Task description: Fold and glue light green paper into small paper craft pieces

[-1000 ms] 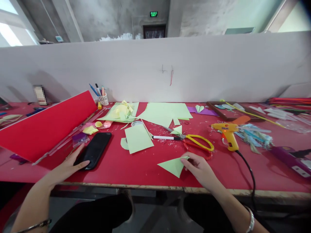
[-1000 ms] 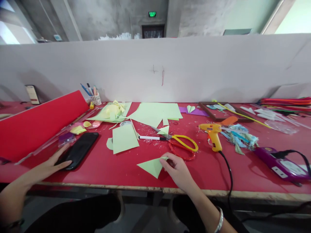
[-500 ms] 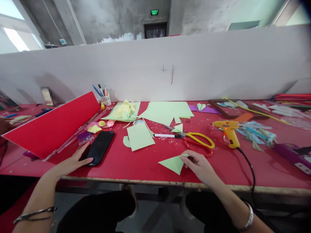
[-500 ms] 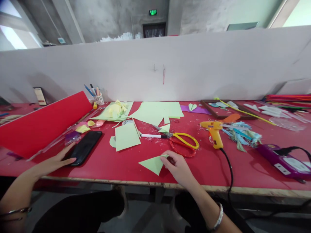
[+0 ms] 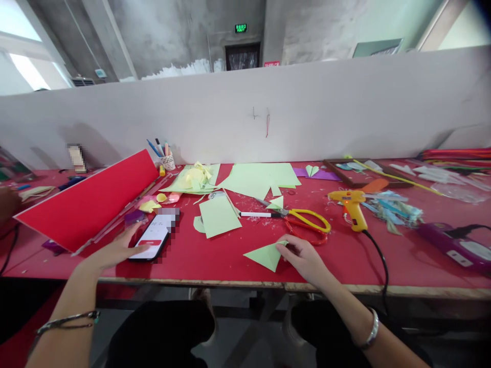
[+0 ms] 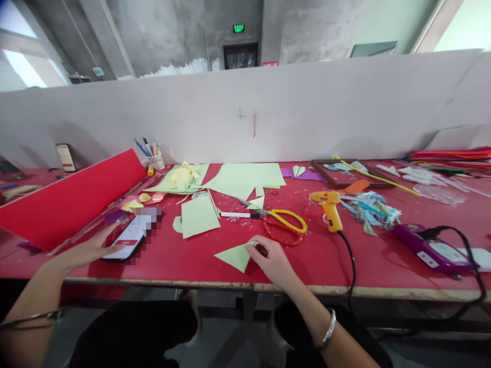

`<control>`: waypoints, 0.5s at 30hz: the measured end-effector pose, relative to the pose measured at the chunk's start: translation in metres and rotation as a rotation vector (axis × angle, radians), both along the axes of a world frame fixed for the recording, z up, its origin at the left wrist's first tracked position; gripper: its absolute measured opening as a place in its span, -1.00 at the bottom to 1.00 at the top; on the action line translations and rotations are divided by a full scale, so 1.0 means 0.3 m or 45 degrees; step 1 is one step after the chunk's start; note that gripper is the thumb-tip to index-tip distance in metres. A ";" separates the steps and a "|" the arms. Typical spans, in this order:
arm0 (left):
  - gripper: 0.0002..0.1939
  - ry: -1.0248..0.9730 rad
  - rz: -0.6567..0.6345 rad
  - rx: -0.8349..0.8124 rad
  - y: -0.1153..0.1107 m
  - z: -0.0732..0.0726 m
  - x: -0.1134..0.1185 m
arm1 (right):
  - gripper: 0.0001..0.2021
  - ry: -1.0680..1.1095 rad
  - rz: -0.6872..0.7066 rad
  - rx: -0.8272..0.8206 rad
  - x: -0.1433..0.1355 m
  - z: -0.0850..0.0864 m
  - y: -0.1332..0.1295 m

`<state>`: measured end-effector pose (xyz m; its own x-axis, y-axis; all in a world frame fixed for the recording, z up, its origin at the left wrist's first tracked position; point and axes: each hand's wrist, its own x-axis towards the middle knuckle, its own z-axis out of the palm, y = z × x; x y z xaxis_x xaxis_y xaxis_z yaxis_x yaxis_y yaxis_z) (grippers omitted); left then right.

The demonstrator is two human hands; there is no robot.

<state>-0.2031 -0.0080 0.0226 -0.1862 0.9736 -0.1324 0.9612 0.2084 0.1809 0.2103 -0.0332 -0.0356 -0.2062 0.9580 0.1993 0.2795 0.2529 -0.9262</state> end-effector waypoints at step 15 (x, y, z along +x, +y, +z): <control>-0.71 -0.628 -1.002 0.207 -0.071 -0.040 0.829 | -0.76 0.020 -0.078 0.094 -0.015 0.009 0.006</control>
<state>0.0455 -0.0294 0.0106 0.5739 0.8089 0.1275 0.6222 -0.5319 0.5744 0.2060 -0.0314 -0.0330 -0.1438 0.9514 0.2724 0.2824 0.3033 -0.9101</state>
